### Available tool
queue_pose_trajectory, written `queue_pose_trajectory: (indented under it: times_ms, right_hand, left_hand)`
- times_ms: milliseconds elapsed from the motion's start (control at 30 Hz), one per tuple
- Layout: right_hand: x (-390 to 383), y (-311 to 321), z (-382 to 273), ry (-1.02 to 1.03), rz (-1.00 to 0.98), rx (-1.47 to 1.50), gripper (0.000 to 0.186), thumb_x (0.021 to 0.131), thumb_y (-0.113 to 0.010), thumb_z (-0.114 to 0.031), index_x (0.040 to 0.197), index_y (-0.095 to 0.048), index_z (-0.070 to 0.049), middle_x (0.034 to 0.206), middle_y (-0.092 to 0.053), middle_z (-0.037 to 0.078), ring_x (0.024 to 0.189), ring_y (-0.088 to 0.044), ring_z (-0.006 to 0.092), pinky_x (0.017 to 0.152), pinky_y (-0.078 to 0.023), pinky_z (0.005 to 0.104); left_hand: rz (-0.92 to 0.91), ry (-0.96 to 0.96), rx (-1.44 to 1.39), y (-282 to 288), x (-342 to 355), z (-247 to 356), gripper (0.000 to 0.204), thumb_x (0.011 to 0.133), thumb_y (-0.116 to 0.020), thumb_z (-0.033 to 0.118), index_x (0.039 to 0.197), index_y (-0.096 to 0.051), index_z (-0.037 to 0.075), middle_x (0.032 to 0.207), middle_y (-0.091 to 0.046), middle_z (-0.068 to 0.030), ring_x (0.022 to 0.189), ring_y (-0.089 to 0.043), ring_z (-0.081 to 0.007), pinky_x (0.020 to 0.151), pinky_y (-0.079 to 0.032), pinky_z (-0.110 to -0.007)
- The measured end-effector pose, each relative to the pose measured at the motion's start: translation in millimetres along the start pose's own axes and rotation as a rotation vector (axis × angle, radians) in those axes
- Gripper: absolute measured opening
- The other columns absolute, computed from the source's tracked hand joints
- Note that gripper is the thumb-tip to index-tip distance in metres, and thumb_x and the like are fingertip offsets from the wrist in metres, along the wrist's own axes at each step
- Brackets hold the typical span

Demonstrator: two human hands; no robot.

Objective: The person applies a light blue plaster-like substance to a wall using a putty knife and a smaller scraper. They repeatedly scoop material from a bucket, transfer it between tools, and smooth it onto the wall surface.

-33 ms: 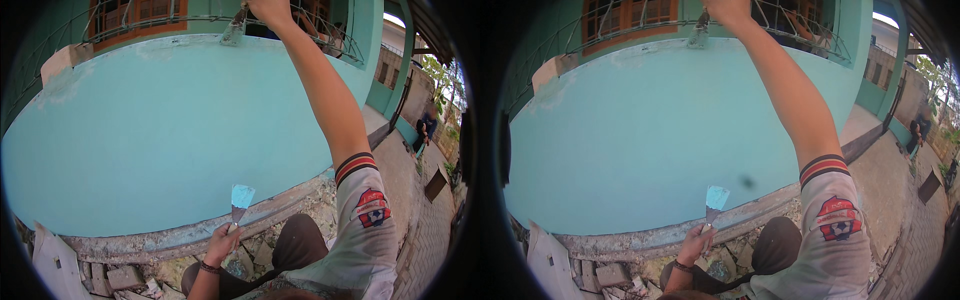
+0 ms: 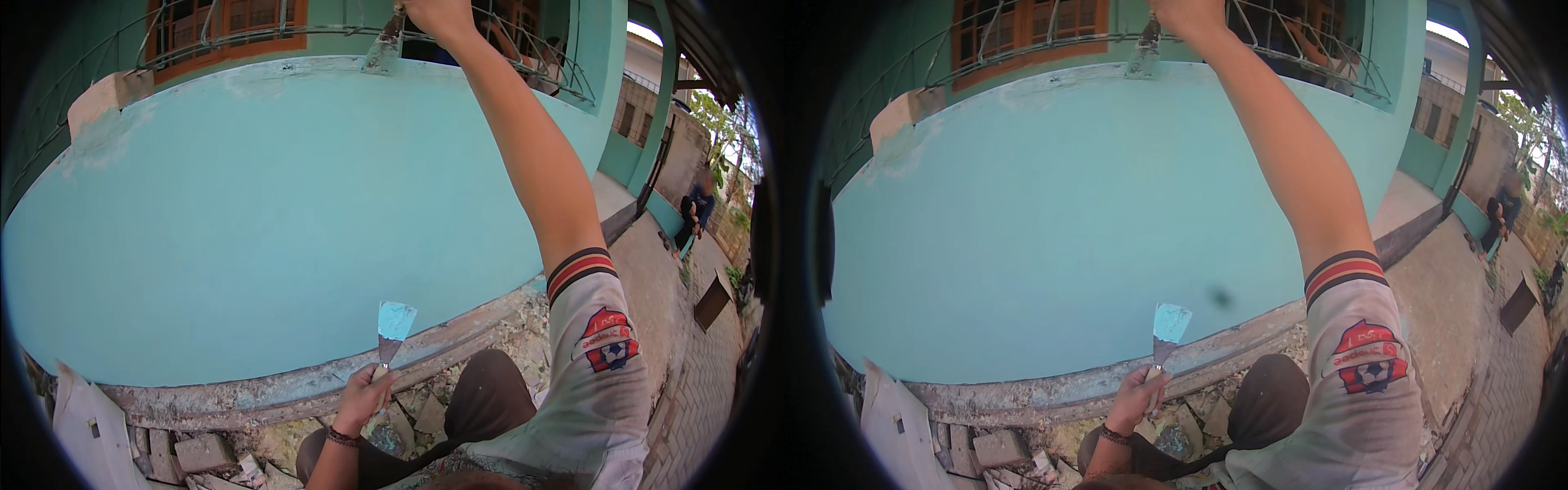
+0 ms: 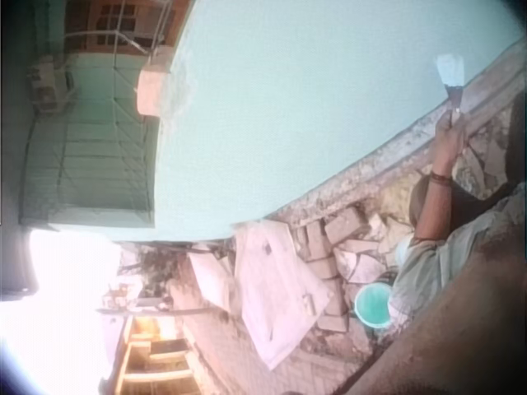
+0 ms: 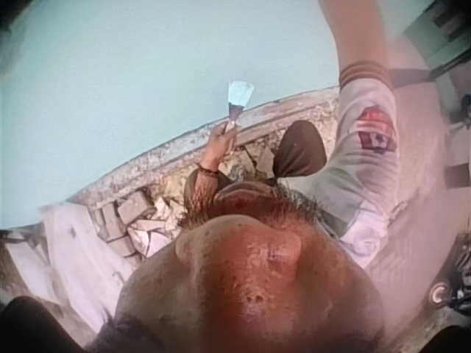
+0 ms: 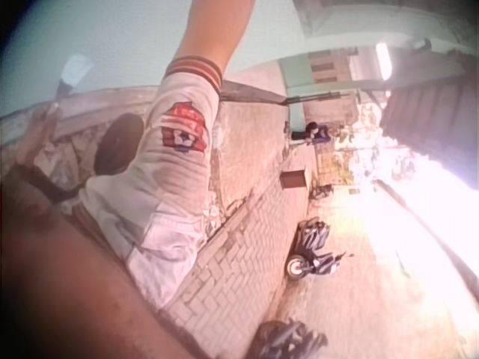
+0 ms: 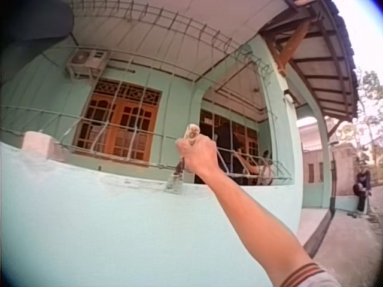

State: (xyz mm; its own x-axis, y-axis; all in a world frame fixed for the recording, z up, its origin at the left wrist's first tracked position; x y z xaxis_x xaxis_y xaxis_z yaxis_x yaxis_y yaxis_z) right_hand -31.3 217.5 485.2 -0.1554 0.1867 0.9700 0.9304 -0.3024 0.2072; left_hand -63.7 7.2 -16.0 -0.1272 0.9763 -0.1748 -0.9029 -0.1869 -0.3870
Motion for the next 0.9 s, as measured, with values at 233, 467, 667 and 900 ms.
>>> queue_pose_trajectory:
  times_ms: [233,467,667,900]
  right_hand:
    - [21.0,-23.1,15.0,-0.050,0.005,0.007,0.044,0.079,-0.058,-0.040,0.071,-0.064,0.002,0.068,-0.065,0.019,0.070,-0.066,0.0335,0.066,-0.050,0.0427]
    - [22.9,18.6,-5.0,0.102,0.110,-0.008,0.045,0.078,-0.060,-0.043,0.070,-0.064,0.001,0.066,-0.065,0.016,0.066,-0.065,0.0305,0.066,-0.051,0.0394]
    - [-21.1,18.2,-14.4,0.005,0.058,-0.025,0.042,0.080,-0.064,-0.039,0.076,-0.061,0.003,0.068,-0.064,0.017,0.066,-0.064,0.0276,0.064,-0.049,0.0393]
    - [-29.1,5.4,-9.0,0.140,0.275,0.124,0.039,0.082,-0.068,-0.034,0.079,-0.057,0.003,0.064,-0.061,0.015,0.058,-0.059,0.0231,0.058,-0.048,0.0364]
  left_hand:
    - [0.015,0.047,0.028,4.4,-4.2,6.6,0.015,0.088,-0.066,0.016,0.088,-0.058,0.004,0.055,-0.053,-0.0012,0.040,-0.044,-0.0075,0.038,-0.033,-0.023]
    - [-0.003,-0.004,-0.001,5.5,-3.9,3.5,0.013,0.088,-0.065,0.015,0.089,-0.059,0.003,0.054,-0.054,-0.0027,0.037,-0.044,-0.0088,0.034,-0.031,-0.023]
    - [0.007,0.006,0.018,12.1,-5.4,2.4,0.013,0.088,-0.065,0.014,0.089,-0.059,0.003,0.057,-0.054,-0.0022,0.040,-0.046,-0.0085,0.035,-0.032,-0.023]
    - [0.007,-0.004,0.008,4.9,-3.6,3.3,0.013,0.088,-0.065,0.015,0.089,-0.059,0.003,0.057,-0.054,-0.0018,0.041,-0.046,-0.0085,0.037,-0.033,-0.022]
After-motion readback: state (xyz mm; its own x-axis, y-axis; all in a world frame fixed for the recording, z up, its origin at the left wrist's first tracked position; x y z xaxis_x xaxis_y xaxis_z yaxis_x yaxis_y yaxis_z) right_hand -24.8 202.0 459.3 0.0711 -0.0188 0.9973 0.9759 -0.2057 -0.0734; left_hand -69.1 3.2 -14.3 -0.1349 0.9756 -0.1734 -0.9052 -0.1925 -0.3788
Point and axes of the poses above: each hand's wrist, its own x-axis towards the middle knuckle, its own y-axis out of the back of the hand, z = x × y, the point moved 3 cm from there along x, towards the middle knuckle
